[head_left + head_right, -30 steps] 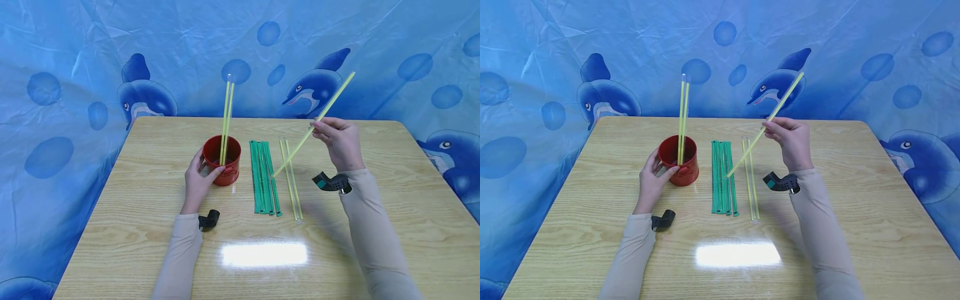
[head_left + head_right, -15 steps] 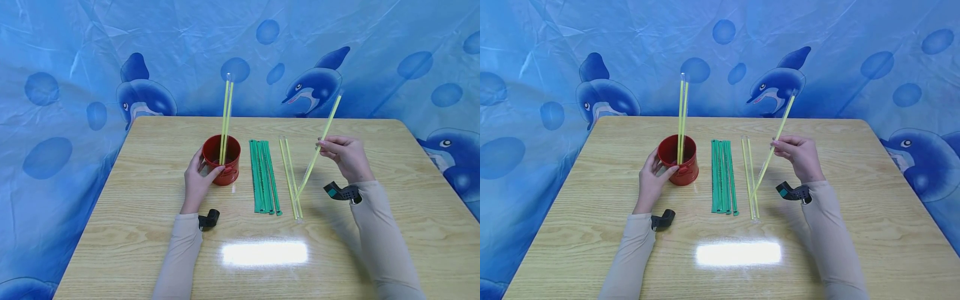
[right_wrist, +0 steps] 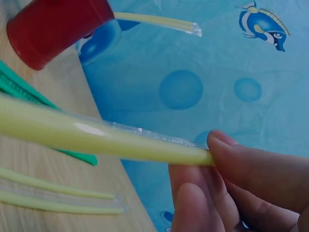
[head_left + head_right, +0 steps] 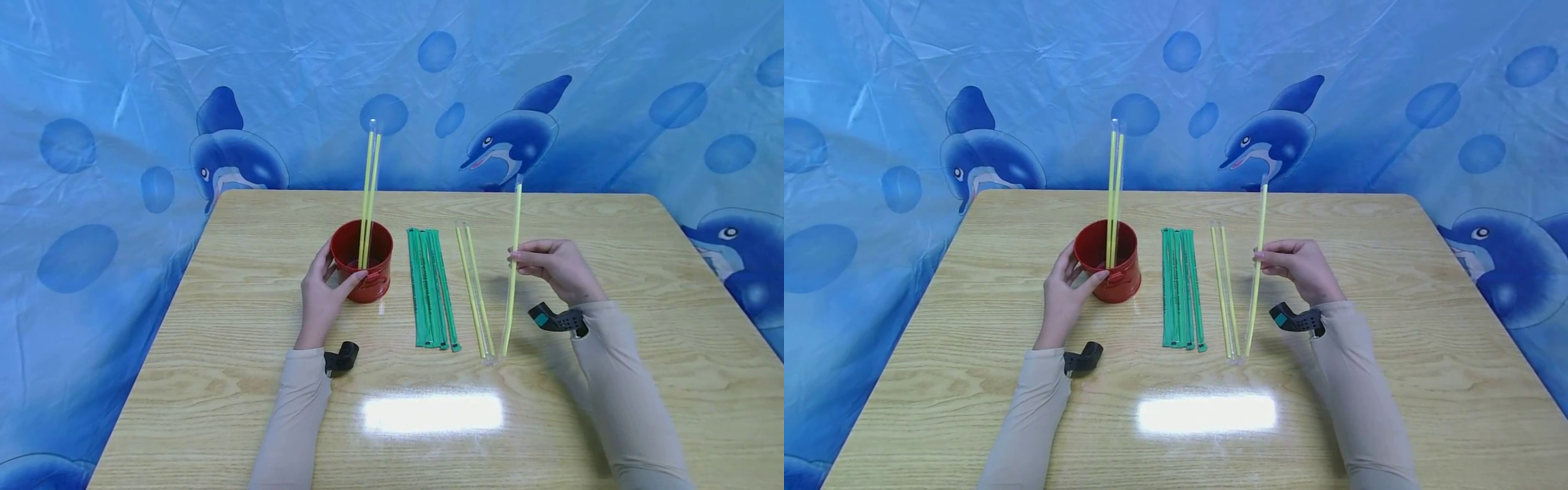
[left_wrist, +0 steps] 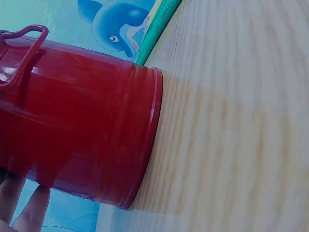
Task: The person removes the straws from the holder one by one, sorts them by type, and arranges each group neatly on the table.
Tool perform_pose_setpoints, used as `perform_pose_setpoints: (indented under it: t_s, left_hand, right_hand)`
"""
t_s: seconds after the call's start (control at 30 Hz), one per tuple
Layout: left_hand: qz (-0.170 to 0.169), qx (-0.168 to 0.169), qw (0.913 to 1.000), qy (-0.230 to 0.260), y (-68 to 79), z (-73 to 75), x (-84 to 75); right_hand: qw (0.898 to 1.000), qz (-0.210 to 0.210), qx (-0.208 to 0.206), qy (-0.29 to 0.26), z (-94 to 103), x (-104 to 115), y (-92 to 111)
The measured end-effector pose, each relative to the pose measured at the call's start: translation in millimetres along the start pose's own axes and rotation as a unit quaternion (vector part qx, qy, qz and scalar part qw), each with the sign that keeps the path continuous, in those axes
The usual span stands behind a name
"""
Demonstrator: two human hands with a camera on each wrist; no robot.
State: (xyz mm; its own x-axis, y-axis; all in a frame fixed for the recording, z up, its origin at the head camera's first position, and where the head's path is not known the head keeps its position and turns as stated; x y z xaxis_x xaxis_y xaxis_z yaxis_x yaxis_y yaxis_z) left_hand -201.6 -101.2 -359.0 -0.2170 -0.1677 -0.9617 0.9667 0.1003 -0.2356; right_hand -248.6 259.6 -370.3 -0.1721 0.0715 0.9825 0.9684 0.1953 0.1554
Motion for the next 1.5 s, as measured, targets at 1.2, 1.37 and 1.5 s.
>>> perform_pose_setpoints:
  t_s: [1.2, 1.37, 1.5]
  left_hand:
    - [-0.009, -0.008, 0.9998, 0.018, -8.9, -0.5, 38.6]
    - [-0.012, -0.010, 0.9998, 0.015, -7.6, -0.3, 37.4]
    - [-0.011, -0.010, 0.9998, 0.010, -7.2, -0.2, 37.7]
  right_hand:
    - [0.985, -0.031, -0.055, 0.162, 10.2, -39.7, -26.3]
    - [0.984, -0.037, -0.054, 0.168, 9.0, -44.2, -30.5]
    - [0.983, -0.042, -0.054, 0.168, 10.0, -50.5, -33.7]
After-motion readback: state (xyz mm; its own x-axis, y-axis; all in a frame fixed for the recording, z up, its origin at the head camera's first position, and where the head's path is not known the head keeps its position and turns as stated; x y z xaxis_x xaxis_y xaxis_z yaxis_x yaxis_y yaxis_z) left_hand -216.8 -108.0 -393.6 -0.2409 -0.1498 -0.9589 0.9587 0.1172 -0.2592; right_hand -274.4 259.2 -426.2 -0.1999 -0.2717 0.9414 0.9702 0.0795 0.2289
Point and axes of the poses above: each hand's wrist, its own y-axis away from the middle knuckle, its own z-axis out of the back of the hand, x = y × z, the point moved 8 cm from there along -y, towards the middle knuckle, and after that the axes turned 1 degree about -z, right-handed, at the moved point
